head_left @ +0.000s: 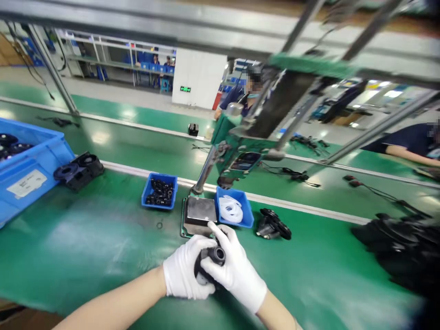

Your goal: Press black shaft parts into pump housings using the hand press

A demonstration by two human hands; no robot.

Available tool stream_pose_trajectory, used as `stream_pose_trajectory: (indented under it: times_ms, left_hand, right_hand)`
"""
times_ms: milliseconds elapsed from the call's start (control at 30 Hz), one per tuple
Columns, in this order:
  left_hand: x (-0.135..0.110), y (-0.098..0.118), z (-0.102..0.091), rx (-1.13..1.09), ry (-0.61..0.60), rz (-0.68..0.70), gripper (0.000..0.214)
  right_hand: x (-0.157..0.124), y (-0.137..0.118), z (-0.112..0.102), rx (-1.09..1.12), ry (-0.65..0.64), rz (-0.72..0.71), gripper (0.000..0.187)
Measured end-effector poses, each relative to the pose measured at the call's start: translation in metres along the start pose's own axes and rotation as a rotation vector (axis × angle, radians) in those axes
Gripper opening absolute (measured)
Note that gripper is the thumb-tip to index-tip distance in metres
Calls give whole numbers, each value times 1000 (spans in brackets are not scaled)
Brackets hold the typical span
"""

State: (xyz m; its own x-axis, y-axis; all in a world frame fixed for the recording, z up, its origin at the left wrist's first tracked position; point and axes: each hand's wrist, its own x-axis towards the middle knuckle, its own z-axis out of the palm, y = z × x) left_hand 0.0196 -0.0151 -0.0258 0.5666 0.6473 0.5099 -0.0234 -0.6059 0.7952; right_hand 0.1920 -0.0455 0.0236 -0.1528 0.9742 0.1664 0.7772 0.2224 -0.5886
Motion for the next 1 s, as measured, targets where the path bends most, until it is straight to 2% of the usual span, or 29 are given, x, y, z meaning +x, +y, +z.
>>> stream_pose_trajectory:
  times_ms: [67,133,200,300,367,400,467,533,600,667,700,767,800,867,933,1000]
  left_hand:
    - [5,12,-11,33,-3,-4,90]
    - [19,29,-30,72,7,-16,87]
    - [40,44,-48,94,45,-52,83]
    - [75,49,-65,54,44,-143,76]
    - [93,39,-67,14,11,-181,75]
    - [100,32,-66,6,2,-185,76]
    - [110,18,-64,15,-3,-181,79]
    - [117,8,-62,40,-19,-172,81]
    - [121,3,-63,61,-39,-170,82]
    - [123,0,-66,77,-60,-173,82]
    - [124,-1,-67,83,-67,-174,82]
    - [124,-4,-69,91,-74,-174,84]
    - [124,-5,-70,95,-75,-174,84]
    - [123,-7,-71,102,-76,-174,85]
    - [123,-8,-71,109,-79,-174,85]
    - [123,-8,-72,114,-85,-170,85]
  right_hand:
    - [4,1,-27,37,-9,-73,72]
    - [10,-1,-69,80,92,-145,54]
    - [22,-9,-117,125,327,-156,39]
    - [64,-32,-184,261,637,-249,39]
    - [109,-56,-220,405,675,-391,40]
    - [133,-70,-236,503,642,-453,36]
    - [173,-100,-264,549,626,-489,24]
    - [190,-127,-285,629,579,-467,27]
    - [176,-143,-290,648,554,-488,31]
    - [138,-147,-276,636,561,-567,43]
    - [115,-146,-263,618,611,-623,46]
    - [73,-140,-233,587,812,-700,44]
    - [58,-137,-220,619,896,-783,45]
    - [43,-134,-206,655,929,-855,41]
    - [44,-134,-206,661,846,-856,39]
    - [48,-134,-210,633,762,-792,40]
